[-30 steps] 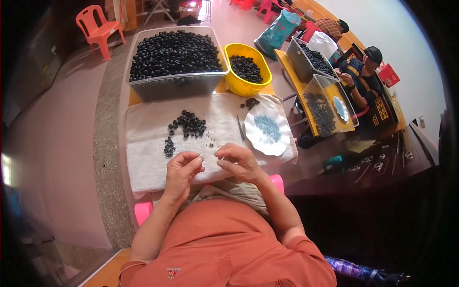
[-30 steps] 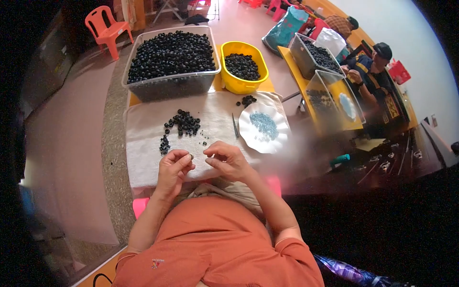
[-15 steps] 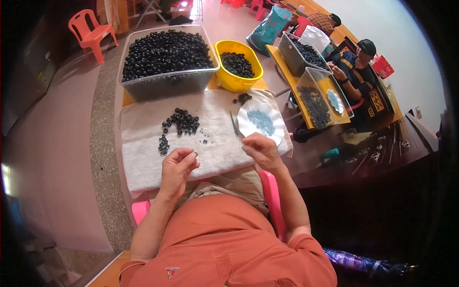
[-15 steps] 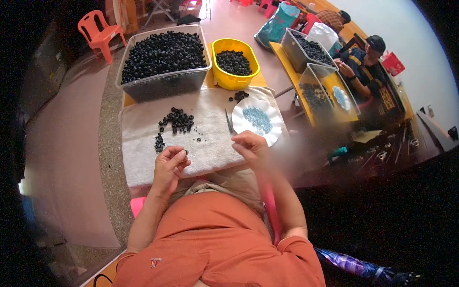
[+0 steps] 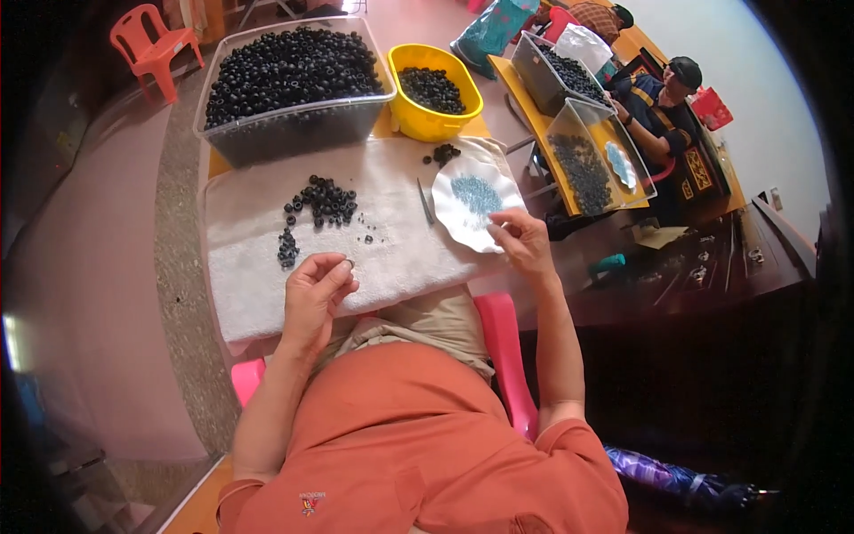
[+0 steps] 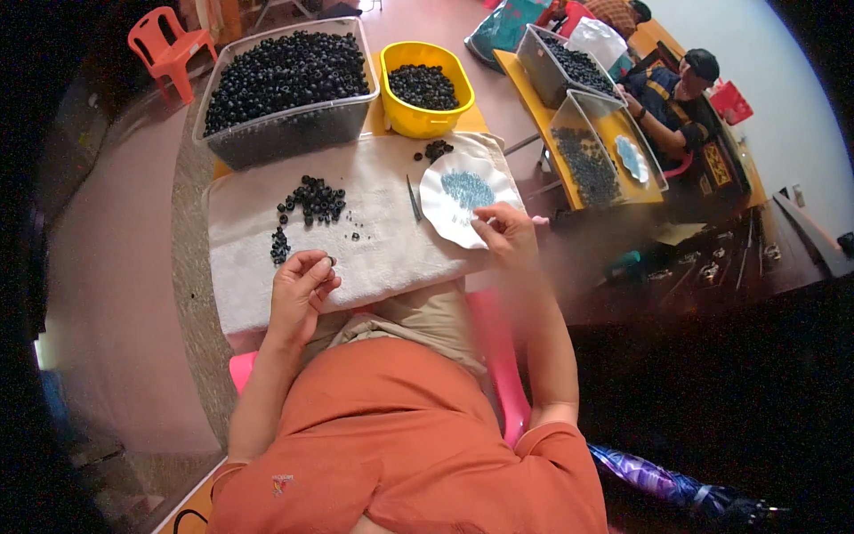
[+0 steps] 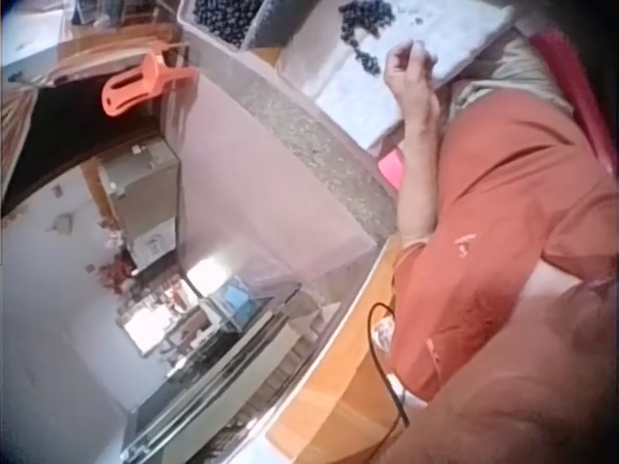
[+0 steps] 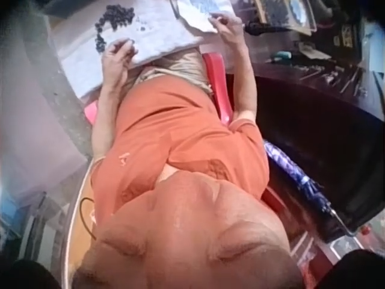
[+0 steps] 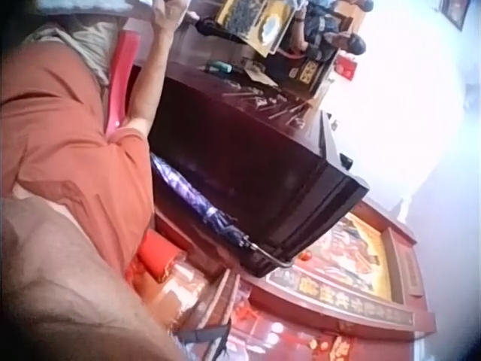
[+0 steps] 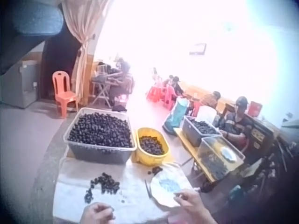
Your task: Sorting and inspecting small black beads or seeds on a white cloth on a workbench.
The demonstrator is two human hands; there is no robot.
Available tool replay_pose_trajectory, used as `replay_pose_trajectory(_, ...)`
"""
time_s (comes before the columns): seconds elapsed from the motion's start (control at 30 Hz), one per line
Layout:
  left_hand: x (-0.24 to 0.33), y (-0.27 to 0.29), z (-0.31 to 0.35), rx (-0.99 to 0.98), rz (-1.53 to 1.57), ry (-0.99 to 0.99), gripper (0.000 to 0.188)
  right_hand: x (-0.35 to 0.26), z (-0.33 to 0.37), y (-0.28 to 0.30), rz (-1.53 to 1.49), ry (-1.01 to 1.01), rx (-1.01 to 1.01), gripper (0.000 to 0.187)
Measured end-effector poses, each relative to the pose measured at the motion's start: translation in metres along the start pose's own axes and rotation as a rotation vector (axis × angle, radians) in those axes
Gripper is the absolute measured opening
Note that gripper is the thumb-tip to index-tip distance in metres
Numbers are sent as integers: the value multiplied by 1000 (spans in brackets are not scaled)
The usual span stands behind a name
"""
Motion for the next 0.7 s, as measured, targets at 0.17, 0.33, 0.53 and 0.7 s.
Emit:
replay_pose_trajectory(0.17, -1, 0, -1, -2, -11, 2, 11, 8, -7, 4, 31, -2, -16, 15)
replay_pose_trajectory(0.33, -3, 1, 0, -11, -11, 7, 12, 20, -14, 4, 193, 100, -27, 18)
replay_pose_trajectory(0.53, -2, -1, 1, -8, -28, 8, 13, 13, -21, -3, 409, 123, -130, 19)
replay_pose_trajectory(0.7, -3, 1, 0, -28, -32, 10, 13, -2, -31, -11, 585, 139, -205, 17)
Point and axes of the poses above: each hand's wrist, its own z-axis away from the middle knuckle, its own y-axis out of the back of the hand, x = y × z, the point moved 1 cm from there along -z, towards the middle knuckle, and after that the axes turned 4 degrees about z, right-handed, at the moved point
